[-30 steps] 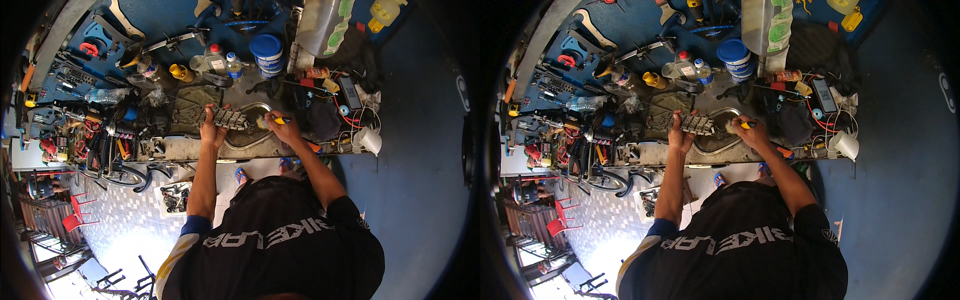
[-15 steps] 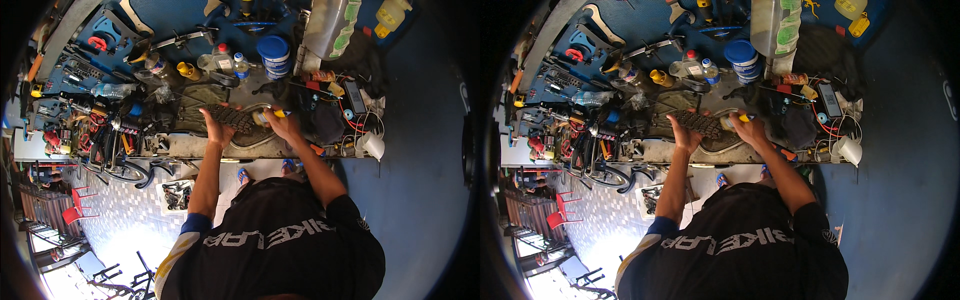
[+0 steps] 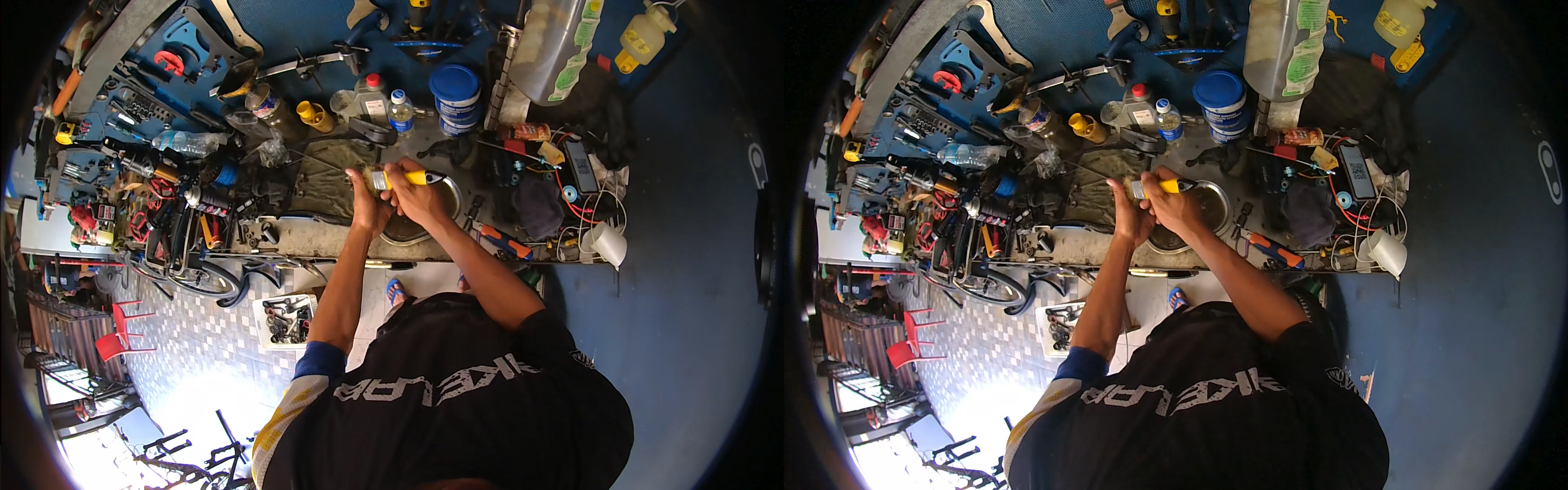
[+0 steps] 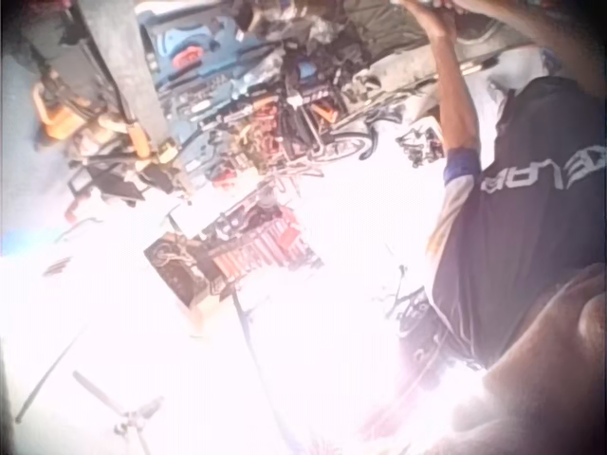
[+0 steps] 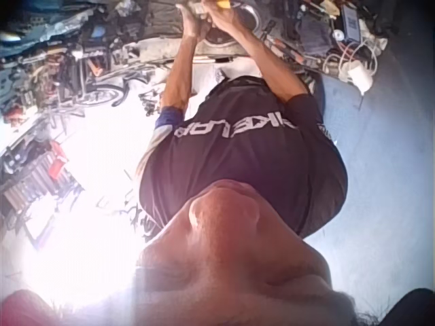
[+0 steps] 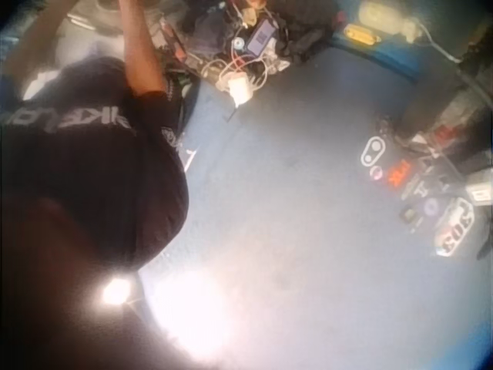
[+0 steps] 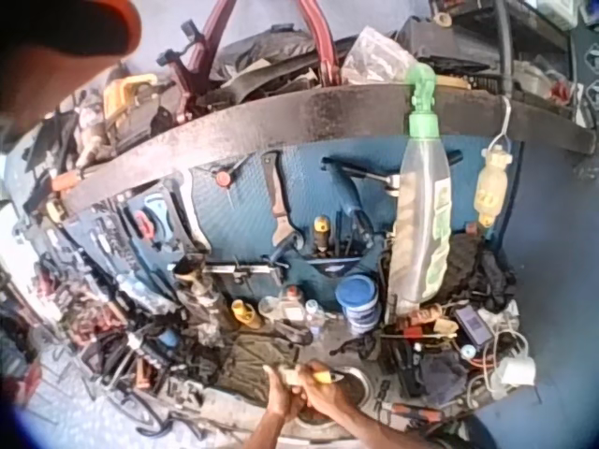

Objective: The person cleans a bicycle chain by hand and with a brush, scrubbing it over a metal tray to collect debris. They repeatedly dip the brush into a container and scrub the chain, then place the cleaned chain on the workbench.

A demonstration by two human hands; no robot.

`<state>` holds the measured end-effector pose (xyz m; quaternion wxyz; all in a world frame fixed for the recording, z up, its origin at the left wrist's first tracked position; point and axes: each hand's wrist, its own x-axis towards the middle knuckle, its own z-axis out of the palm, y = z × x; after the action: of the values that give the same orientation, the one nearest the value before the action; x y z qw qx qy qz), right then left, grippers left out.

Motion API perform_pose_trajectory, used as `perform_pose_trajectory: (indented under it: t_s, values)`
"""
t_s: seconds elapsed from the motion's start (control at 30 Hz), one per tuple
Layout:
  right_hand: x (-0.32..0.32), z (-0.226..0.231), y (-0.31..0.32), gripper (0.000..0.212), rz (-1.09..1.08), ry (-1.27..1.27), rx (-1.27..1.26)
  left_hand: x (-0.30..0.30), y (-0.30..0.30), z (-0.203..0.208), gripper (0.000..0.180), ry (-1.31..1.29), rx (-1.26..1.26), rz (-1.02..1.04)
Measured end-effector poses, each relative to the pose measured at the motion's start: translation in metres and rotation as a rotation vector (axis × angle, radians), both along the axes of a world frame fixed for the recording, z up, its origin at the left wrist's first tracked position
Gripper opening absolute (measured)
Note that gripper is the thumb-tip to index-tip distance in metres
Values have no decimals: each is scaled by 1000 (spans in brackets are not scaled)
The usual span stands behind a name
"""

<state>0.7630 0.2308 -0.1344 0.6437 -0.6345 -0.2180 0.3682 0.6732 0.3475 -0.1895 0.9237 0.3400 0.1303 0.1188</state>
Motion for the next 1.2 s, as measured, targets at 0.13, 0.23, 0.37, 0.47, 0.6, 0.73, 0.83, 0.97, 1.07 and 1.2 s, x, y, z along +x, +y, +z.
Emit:
perform_pose_trajectory:
  t_s: [0.13, 0.23, 0.37, 0.47, 0.6, 0.73, 0.83, 0.97, 1.07, 1.2]
  values:
    - [22, -51, -34, 34, 1, -119, -145, 8, -6, 10, 84, 112, 89, 173]
    - [20, -31, -27, 36, -3, -422, -162, 3, -7, 4, 84, 249, 131, 210]
    - [20, -9, -30, 24, 27, -663, 35, 4, -2, 12, 86, 232, 175, 187]
    - [26, -11, -44, 21, 9, -668, 14, 4, 8, 14, 70, 168, 269, 95]
    - [10, 15, -36, 22, -28, -611, 19, 0, -4, 32, 54, 412, 511, 174]
    - [28, -41, -54, 22, -49, -699, -10, 1, 11, 18, 54, 172, 408, 135]
    - [19, -26, -53, 19, -57, -562, 23, -3, 13, 19, 52, 282, 481, 127]
    - [6, 11, -42, 20, -84, -509, 8, -2, 5, 30, 50, 216, 505, 148]
    - [23, -26, -64, 23, -7, -628, -207, 0, 12, 31, 50, 185, 358, 105]
    - [10, 7, -54, 26, -59, -485, 36, -3, 12, 23, 49, 204, 464, 109]
